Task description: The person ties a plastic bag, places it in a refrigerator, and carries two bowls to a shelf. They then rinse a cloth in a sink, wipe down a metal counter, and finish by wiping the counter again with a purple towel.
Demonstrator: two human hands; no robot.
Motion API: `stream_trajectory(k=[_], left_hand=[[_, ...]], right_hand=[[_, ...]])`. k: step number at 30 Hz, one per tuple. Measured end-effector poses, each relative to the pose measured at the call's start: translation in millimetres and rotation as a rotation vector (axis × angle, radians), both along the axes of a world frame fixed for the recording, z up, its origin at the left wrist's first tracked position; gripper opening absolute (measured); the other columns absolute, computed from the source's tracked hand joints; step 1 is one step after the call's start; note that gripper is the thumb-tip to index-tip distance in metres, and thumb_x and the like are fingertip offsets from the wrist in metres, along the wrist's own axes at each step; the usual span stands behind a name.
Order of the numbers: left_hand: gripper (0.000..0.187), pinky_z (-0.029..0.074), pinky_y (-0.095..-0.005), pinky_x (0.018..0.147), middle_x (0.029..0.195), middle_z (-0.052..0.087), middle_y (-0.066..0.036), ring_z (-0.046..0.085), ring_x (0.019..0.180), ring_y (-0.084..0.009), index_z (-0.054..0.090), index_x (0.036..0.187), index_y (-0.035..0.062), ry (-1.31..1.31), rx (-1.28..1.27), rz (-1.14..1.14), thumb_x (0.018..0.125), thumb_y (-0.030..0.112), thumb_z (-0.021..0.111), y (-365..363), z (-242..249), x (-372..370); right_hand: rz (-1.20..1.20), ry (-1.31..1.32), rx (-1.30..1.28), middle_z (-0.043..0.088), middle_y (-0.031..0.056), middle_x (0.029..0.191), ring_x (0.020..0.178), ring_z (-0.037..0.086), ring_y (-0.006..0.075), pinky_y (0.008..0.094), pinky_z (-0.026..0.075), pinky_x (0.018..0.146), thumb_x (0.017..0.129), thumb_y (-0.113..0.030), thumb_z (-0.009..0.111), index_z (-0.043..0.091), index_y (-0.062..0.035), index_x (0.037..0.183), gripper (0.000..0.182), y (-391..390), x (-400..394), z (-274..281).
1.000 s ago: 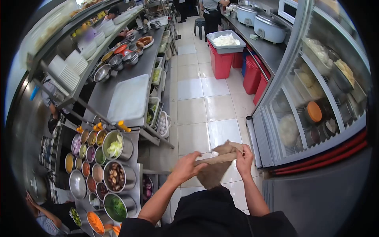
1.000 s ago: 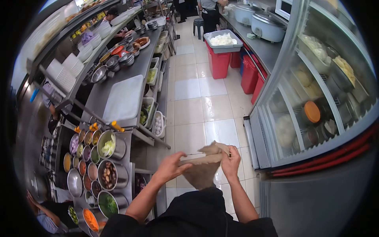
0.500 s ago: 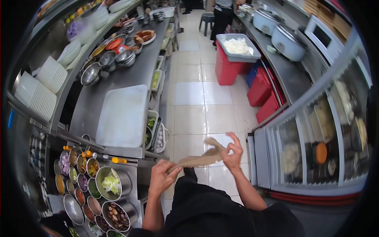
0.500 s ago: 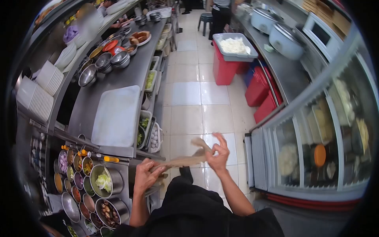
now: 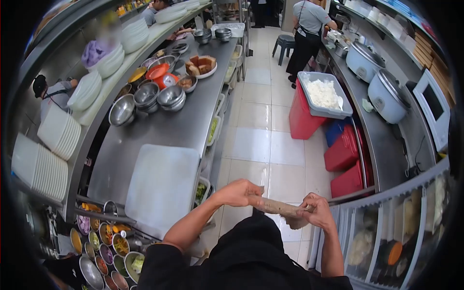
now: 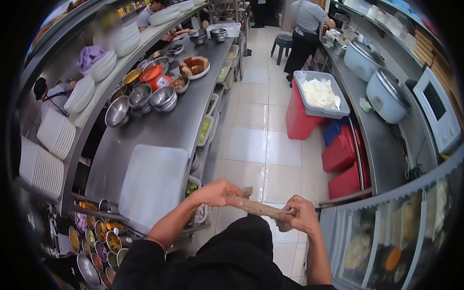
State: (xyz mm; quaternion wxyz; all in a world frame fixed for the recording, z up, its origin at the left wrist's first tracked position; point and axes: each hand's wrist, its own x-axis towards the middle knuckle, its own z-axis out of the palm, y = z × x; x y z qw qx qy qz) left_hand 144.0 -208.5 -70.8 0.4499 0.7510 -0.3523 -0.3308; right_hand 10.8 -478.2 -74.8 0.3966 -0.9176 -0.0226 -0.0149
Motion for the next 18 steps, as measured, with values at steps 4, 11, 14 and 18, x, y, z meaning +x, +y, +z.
stream_trajectory(k=[4, 11, 14, 18], left_hand=[[0.027, 0.037, -0.0284, 0.053, 0.06, 0.054, -0.009, 0.047, 0.055, -0.0167, 0.066, 0.079, 0.0047, -0.22, 0.215, -0.04, 0.075, 0.032, 0.067, -17, -2, 51], [0.016, 0.034, -0.0284, 0.048, 0.058, 0.055, -0.001, 0.044, 0.052, -0.0094, 0.064, 0.073, -0.0014, -0.053, -0.008, 0.415, 0.076, 0.014, 0.067, 3, -1, 114], [0.018, 0.038, -0.0247, 0.049, 0.064, 0.059, 0.0, 0.047, 0.054, -0.0075, 0.065, 0.076, -0.0019, 0.403, -0.117, 0.791, 0.08, 0.016, 0.065, -1, 1, 131], [0.037, 0.045, -0.0232, 0.057, 0.068, 0.062, -0.004, 0.054, 0.059, -0.0087, 0.065, 0.08, -0.0038, 0.632, -0.117, 1.089, 0.088, 0.031, 0.055, -19, -21, 160]], right_hand=[[-0.256, -0.001, 0.075, 0.046, 0.0092, 0.052, 0.052, 0.042, 0.0218, 0.0327, 0.036, 0.052, 0.073, -0.021, 0.069, 0.05, 0.001, 0.053, 0.036, -20, 78, -22], [0.056, -0.037, 0.431, 0.045, 0.0036, 0.048, 0.047, 0.038, 0.0125, 0.0298, 0.035, 0.047, 0.08, -0.025, 0.064, 0.053, 0.001, 0.057, 0.037, -21, 212, -24], [0.011, 0.283, 0.608, 0.047, -0.0023, 0.051, 0.046, 0.037, 0.0053, 0.0265, 0.033, 0.043, 0.084, -0.028, 0.061, 0.055, 0.0007, 0.059, 0.039, -2, 264, -23], [-0.002, 0.473, 0.825, 0.048, -0.0068, 0.053, 0.048, 0.039, 0.0019, 0.0218, 0.032, 0.042, 0.086, -0.032, 0.059, 0.062, -0.0015, 0.065, 0.037, 32, 324, -64]])
